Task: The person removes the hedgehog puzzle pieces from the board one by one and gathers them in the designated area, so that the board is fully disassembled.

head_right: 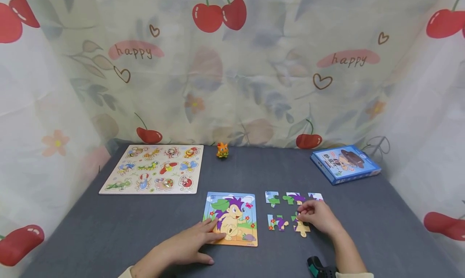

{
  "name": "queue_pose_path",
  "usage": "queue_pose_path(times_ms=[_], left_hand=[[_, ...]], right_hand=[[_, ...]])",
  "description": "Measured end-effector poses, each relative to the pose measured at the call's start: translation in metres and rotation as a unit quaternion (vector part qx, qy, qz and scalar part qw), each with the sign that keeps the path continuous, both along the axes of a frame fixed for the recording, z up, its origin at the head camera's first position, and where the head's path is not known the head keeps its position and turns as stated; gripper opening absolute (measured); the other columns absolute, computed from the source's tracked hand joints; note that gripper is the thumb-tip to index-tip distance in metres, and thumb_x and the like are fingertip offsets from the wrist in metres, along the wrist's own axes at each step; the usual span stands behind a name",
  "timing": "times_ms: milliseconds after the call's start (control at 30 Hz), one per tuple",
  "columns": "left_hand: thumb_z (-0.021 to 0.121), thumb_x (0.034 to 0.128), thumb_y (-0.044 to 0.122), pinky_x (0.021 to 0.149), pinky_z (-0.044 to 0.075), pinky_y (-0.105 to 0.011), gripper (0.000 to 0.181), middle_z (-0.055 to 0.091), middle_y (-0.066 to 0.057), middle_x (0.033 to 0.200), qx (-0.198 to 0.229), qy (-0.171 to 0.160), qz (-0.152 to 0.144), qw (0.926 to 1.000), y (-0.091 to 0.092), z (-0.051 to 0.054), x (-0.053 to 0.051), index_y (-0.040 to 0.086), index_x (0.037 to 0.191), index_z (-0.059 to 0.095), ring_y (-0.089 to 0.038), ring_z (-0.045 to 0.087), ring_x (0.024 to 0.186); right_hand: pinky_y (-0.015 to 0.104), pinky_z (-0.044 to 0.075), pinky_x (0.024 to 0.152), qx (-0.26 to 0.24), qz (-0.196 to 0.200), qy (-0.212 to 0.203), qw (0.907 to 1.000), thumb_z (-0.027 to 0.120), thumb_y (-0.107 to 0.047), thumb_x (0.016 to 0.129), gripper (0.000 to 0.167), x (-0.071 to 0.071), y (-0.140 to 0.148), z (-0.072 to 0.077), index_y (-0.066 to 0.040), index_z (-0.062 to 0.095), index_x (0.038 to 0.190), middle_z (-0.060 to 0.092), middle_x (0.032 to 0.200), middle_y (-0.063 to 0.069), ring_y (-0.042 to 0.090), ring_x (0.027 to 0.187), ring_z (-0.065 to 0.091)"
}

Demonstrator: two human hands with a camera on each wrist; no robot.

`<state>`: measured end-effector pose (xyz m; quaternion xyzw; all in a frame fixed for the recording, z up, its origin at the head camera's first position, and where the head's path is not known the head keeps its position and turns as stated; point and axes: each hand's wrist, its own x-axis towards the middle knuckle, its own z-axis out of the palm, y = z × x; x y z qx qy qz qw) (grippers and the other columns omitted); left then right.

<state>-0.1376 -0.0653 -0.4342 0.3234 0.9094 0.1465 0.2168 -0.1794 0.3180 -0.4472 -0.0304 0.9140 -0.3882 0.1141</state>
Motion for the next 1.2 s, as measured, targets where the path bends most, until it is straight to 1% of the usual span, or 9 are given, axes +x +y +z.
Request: queue_pose_path(times_ms=[200, 300, 467, 567, 633, 767, 867, 1033, 1200], left_hand=[[0.067, 0.0806, 0.047, 0.113, 0.023, -0.051, 0.060, 0.032, -0.007, 0.151, 0.002, 0.043, -0.028, 0.9987, 0.001, 0.001, 0.001, 0.031, 0.136, 0.048, -0.029, 0.025, 0.141], [0.067, 0.0811, 0.046, 0.112, 0.022, -0.053, 0.060, 0.031, -0.007, 0.152, 0.010, 0.054, -0.035, 0.9979, 0.003, 0.002, 0.003, 0.031, 0.136, 0.047, -0.029, 0.025, 0.141], [0.068, 0.0804, 0.044, 0.111, 0.023, -0.054, 0.061, 0.027, -0.010, 0.153, 0.015, 0.064, -0.031, 0.9974, 0.013, 0.004, 0.003, 0.034, 0.136, 0.046, -0.030, 0.022, 0.142], [0.069, 0.0807, 0.043, 0.111, 0.024, -0.054, 0.061, 0.024, -0.013, 0.154, 0.012, 0.077, -0.031, 0.9965, 0.022, 0.004, 0.002, 0.036, 0.137, 0.045, -0.033, 0.021, 0.142], [0.068, 0.0812, 0.042, 0.111, 0.026, -0.052, 0.060, 0.023, -0.015, 0.154, 0.008, 0.086, -0.032, 0.9957, 0.028, 0.004, 0.000, 0.036, 0.137, 0.045, -0.034, 0.022, 0.142], [0.068, 0.0817, 0.042, 0.108, 0.033, -0.047, 0.059, 0.027, -0.017, 0.152, -0.007, 0.084, -0.029, 0.9960, 0.039, 0.003, -0.003, 0.038, 0.136, 0.045, -0.034, 0.028, 0.139], [0.068, 0.0813, 0.043, 0.107, 0.035, -0.046, 0.058, 0.031, -0.016, 0.150, -0.023, 0.074, -0.023, 0.9967, 0.042, 0.003, -0.004, 0.039, 0.135, 0.046, -0.031, 0.031, 0.138], [0.068, 0.0811, 0.043, 0.107, 0.034, -0.048, 0.057, 0.034, -0.016, 0.148, -0.026, 0.072, -0.020, 0.9968, 0.042, 0.002, -0.002, 0.038, 0.134, 0.048, -0.030, 0.030, 0.139], [0.068, 0.0806, 0.044, 0.108, 0.033, -0.049, 0.058, 0.032, -0.016, 0.149, -0.024, 0.072, -0.019, 0.9969, 0.041, 0.001, -0.001, 0.038, 0.135, 0.047, -0.029, 0.027, 0.140]], right_hand=[[0.021, 0.046, 0.058, 0.014, -0.006, 0.018, 0.9997, 0.071, -0.018, 0.082, 0.029, -0.001, 0.001, 0.012, 0.004, 0.064, 0.099, 0.061, 0.080, 0.004, 0.010, 0.067, 0.052], [0.021, 0.045, 0.058, 0.014, 0.010, 0.026, 0.9995, 0.071, -0.021, 0.082, 0.032, -0.004, -0.003, 0.015, 0.004, 0.063, 0.101, 0.061, 0.081, 0.004, 0.009, 0.068, 0.051], [0.021, 0.044, 0.057, -0.002, 0.070, 0.038, 0.9968, 0.071, -0.022, 0.082, 0.033, -0.013, -0.025, 0.017, 0.003, 0.063, 0.103, 0.058, 0.082, 0.004, 0.010, 0.068, 0.050], [0.022, 0.045, 0.057, -0.010, 0.117, 0.044, 0.9921, 0.071, -0.021, 0.082, 0.033, -0.020, -0.046, 0.020, 0.002, 0.063, 0.104, 0.059, 0.082, 0.004, 0.011, 0.069, 0.050], [0.022, 0.046, 0.058, -0.011, 0.147, 0.049, 0.9878, 0.072, -0.020, 0.081, 0.033, -0.024, -0.060, 0.022, 0.002, 0.064, 0.105, 0.060, 0.083, 0.005, 0.011, 0.069, 0.051], [0.021, 0.046, 0.060, 0.005, 0.193, 0.052, 0.9798, 0.073, -0.018, 0.079, 0.031, -0.032, -0.086, 0.025, 0.001, 0.065, 0.103, 0.061, 0.084, 0.005, 0.010, 0.070, 0.052], [0.020, 0.046, 0.060, 0.017, 0.210, 0.043, 0.9767, 0.075, -0.017, 0.078, 0.029, -0.037, -0.101, 0.025, -0.001, 0.066, 0.101, 0.060, 0.082, 0.005, 0.010, 0.069, 0.051], [0.020, 0.044, 0.058, 0.038, 0.226, 0.032, 0.9729, 0.075, -0.015, 0.077, 0.026, -0.043, -0.116, 0.024, -0.003, 0.066, 0.099, 0.059, 0.078, 0.002, 0.011, 0.067, 0.050], [0.021, 0.044, 0.058, 0.052, 0.237, 0.028, 0.9698, 0.077, -0.015, 0.076, 0.024, -0.048, -0.124, 0.024, -0.004, 0.068, 0.095, 0.058, 0.075, -0.001, 0.011, 0.067, 0.051]])
